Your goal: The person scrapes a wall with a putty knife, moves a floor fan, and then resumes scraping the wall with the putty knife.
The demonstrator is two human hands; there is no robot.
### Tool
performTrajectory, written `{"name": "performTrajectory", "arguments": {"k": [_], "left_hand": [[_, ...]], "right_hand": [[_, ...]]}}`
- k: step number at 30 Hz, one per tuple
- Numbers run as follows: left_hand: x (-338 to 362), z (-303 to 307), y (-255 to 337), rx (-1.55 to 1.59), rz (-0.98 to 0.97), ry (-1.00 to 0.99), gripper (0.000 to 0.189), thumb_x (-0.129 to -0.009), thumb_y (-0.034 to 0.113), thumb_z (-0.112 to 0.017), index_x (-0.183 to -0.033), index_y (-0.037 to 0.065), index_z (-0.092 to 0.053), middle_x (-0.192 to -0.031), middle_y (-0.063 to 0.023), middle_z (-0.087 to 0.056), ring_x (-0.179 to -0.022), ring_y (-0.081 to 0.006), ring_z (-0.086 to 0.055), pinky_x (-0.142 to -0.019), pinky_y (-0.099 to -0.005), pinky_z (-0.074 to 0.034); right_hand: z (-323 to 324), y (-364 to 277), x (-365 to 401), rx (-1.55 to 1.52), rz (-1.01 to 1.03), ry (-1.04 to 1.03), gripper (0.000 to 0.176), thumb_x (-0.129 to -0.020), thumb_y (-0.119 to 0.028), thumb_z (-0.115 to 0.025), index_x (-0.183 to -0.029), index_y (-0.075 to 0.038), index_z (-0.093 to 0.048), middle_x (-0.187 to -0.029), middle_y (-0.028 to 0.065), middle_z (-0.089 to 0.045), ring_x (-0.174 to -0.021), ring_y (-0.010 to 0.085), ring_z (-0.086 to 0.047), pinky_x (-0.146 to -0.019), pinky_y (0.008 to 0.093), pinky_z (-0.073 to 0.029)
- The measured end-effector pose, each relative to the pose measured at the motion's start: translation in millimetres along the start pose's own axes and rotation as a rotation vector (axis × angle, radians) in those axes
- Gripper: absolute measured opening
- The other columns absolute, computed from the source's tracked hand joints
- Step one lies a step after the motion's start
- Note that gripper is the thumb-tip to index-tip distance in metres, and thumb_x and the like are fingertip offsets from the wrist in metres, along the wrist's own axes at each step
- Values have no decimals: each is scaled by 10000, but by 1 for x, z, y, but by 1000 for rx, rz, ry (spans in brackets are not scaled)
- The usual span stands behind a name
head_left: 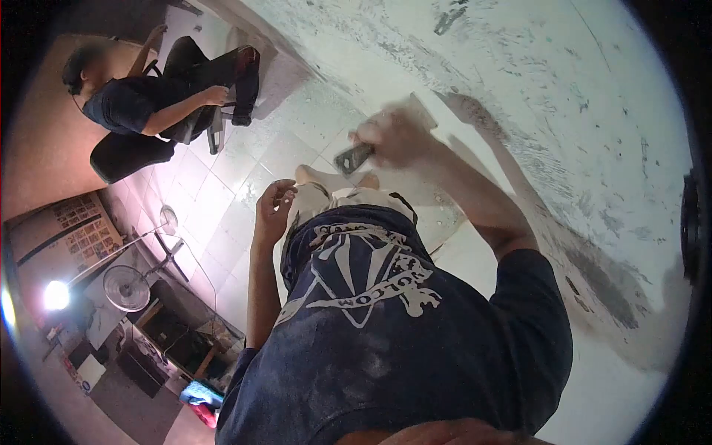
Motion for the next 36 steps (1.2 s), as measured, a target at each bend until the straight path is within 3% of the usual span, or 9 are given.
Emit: {"name": "performTrajectory", "arguments": {"k": [10,14,15,20,22,24,28,32,36], "left_hand": [[12,3,-10,80,0,2,197,-854,65,-484,-1029,7,-554,-893,-81,-605,-840,-139,-560,-769,-277,-445],[9,6,-1,72,-8,29,196,-852,66,-489,-1025,5,-558,-891,-84,-605,-834,-143,-564,-757,-269,-446],[11,10,-3,70,2,30,196,-852,66,-489,-1025,5,-558,-891,-84,-605,-834,-143,-564,-757,-269,-446],[14,11,-17,70,10,66,199,-863,82,-487,-1028,-8,-553,-888,-85,-605,-825,-143,-560,-759,-271,-447],[15,13,-10,106,1,67,201,-866,86,-487,-1030,-9,-553,-894,-86,-608,-831,-147,-563,-751,-268,-452],[14,7,-12,123,-18,43,201,-869,83,-483,-1033,-11,-552,-904,-87,-609,-843,-152,-565,-758,-272,-452],[7,5,-16,72,-28,44,199,-868,69,-477,-1040,1,-553,-892,-87,-615,-835,-148,-572,-756,-285,-455],[8,9,-10,3,32,38,209,-853,48,-481,-1043,-4,-550,-910,-86,-606,-848,-154,-562,-777,-277,-444],[9,10,-17,155,25,48,206,-844,44,-489,-1034,-3,-552,-906,-69,-601,-855,-139,-558,-774,-266,-438]], "right_hand": [[6,28,-8,-13,-102,25,146,-621,-139,-613,-750,-74,-590,-594,105,-562,-572,287,-577,-570,380,-456],[-4,-17,-21,109,3,-183,166,-602,-149,-606,-765,-122,-622,-642,86,-580,-634,249,-594,-605,394,-453],[10,-16,-20,-59,63,2,157,-624,-160,-604,-774,-122,-627,-636,78,-581,-631,241,-590,-591,392,-441],[-21,14,-16,68,-111,-186,172,-611,-130,-597,-781,-108,-619,-667,72,-588,-634,258,-583,-594,383,-444],[13,5,-19,-142,50,107,142,-622,-125,-594,-760,-102,-615,-644,82,-578,-609,281,-577,-587,404,-445],[-3,42,-16,-29,-156,33,132,-615,-124,-592,-741,-87,-606,-629,74,-578,-606,293,-581,-602,414,-449],[16,6,-18,-103,37,82,86,-647,-144,-562,-708,-94,-596,-666,91,-600,-623,271,-596,-570,391,-460],[-29,36,-20,124,-135,-203,192,-668,-216,-584,-845,-157,-626,-757,99,-622,-714,251,-617,-643,406,-471],[0,55,-38,-92,-188,13,83,-625,-150,-592,-668,-81,-575,-593,93,-557,-609,299,-574,-588,386,-449]]}}
Point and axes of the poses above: each hand's wrist, its own x-axis away from the middle knuckle, its own z-axis out of the back of the hand, y = z × x, the point moved 9 cm from there along -x, towards the middle knuckle
